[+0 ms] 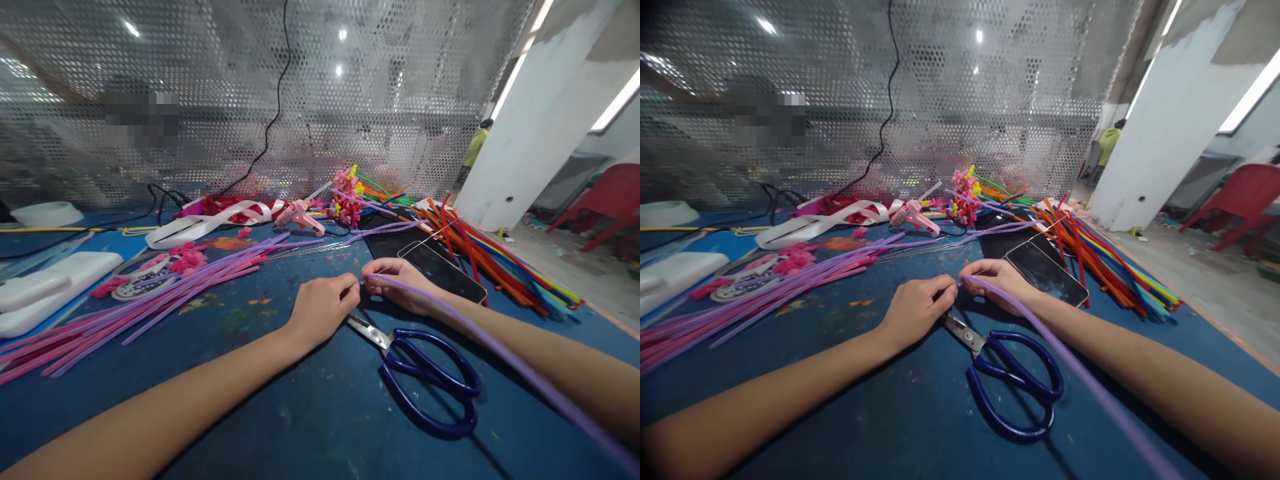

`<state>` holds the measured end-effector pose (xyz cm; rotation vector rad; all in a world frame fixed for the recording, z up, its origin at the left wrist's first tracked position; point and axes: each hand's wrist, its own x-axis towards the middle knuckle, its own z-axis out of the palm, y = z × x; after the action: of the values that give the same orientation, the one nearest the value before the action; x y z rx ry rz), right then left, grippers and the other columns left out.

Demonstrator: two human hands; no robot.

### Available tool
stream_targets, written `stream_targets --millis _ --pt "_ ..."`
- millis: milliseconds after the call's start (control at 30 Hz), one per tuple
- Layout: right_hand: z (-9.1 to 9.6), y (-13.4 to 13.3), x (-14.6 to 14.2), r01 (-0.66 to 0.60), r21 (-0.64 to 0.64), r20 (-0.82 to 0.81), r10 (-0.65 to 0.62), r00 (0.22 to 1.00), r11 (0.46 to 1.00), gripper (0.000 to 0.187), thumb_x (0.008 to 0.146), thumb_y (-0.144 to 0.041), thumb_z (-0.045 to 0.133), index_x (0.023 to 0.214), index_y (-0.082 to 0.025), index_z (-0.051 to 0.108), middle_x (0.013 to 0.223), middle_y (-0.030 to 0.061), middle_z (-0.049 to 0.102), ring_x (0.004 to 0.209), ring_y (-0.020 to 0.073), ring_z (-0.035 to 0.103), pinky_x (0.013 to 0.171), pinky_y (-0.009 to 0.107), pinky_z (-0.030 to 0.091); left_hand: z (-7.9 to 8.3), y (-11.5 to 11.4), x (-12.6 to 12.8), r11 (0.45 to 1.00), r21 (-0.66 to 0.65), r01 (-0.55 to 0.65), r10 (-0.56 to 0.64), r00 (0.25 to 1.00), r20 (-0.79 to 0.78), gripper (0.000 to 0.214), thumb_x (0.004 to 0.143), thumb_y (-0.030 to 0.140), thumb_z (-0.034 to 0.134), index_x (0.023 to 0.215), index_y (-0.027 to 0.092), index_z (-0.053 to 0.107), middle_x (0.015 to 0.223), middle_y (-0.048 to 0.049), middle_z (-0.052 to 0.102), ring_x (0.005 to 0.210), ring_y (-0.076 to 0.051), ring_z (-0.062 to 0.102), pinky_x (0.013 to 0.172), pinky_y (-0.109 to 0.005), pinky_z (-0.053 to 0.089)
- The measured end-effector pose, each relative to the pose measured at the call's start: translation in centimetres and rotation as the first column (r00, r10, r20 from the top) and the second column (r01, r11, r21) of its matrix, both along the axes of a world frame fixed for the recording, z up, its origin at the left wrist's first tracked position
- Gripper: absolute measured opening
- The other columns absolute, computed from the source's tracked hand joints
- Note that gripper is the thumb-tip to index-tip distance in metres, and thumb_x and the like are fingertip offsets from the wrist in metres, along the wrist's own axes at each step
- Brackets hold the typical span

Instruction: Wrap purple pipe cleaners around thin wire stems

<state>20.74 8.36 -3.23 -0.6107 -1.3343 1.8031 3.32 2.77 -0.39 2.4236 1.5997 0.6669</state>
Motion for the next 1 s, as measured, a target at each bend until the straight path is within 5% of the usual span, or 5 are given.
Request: stream_targets --millis 200,467,733,900,1000 --pt "0.26 0.04 -0.13 -0.011 -0.012 0.011 0.011 1.0 1.0 0.02 0.069 -0.034 0.071 0.07 -0.014 0.068 0.066 0.0007 0.059 0.059 0.0083 0.051 0.056 0.023 0.04 -0.04 -0.12 0.11 1.0 0.017 0.011 -0.01 0.999 -0.037 0.026 0.088 0.031 0.038 0.079 0.024 0.061 0.07 0.0036 0.066 0.063 -0.014 0.058 0.055 -0.023 0.029" --pt "0.41 0.04 0.16 -0.042 -0.005 0.094 0.042 0.995 0.999 0.025 0.054 -0.018 0.08 0.076 -0.016 0.067 0.066 -0.0019 0.062 0.059 0.0077 0.054 0.057 0.021 0.04 0.07 -0.15 -0.02 0.999 0.021 0.045 -0.045 0.999 0.009 0.029 0.088 0.031 0.036 0.075 0.022 0.06 0.067 0.0033 0.062 0.059 -0.012 0.053 0.055 -0.024 0.028" --pt "0.39 -0.52 -0.25 0.087 0.211 0.22 -0.134 0.966 0.974 0.023 0.059 -0.028 0.077 0.072 -0.015 0.062 0.051 -0.0076 0.052 0.044 0.0036 0.043 0.043 0.017 0.031 -0.14 0.35 -0.37 0.993 -0.018 0.113 -0.107 0.974 0.198 0.032 0.087 0.031 0.034 0.073 0.019 0.061 0.058 0.0034 0.054 0.054 -0.011 0.047 0.053 -0.022 0.03" --pt "0.83 -0.54 -0.17 -0.037 0.128 0.301 -0.003 0.953 0.991 0.026 0.071 -0.038 0.067 0.082 -0.015 0.06 0.039 -0.0079 0.05 0.03 0.0027 0.036 0.031 0.014 0.018 -0.22 0.38 -0.38 0.996 -0.001 0.085 -0.083 0.978 0.192 0.03 0.087 0.031 0.036 0.074 0.019 0.061 0.061 0.0034 0.056 0.056 -0.011 0.048 0.054 -0.022 0.03" --pt "0.77 -0.45 -0.1 -0.086 0.045 0.229 0.074 0.971 0.995 0.026 0.07 -0.036 0.069 0.083 -0.015 0.061 0.056 -0.0005 0.064 0.041 0.0081 0.055 0.033 0.014 0.033 -0.12 0.27 -0.32 0.997 0.0 0.077 -0.075 0.983 0.167 0.03 0.087 0.031 0.036 0.073 0.02 0.06 0.061 0.0037 0.057 0.055 -0.011 0.048 0.054 -0.022 0.03"
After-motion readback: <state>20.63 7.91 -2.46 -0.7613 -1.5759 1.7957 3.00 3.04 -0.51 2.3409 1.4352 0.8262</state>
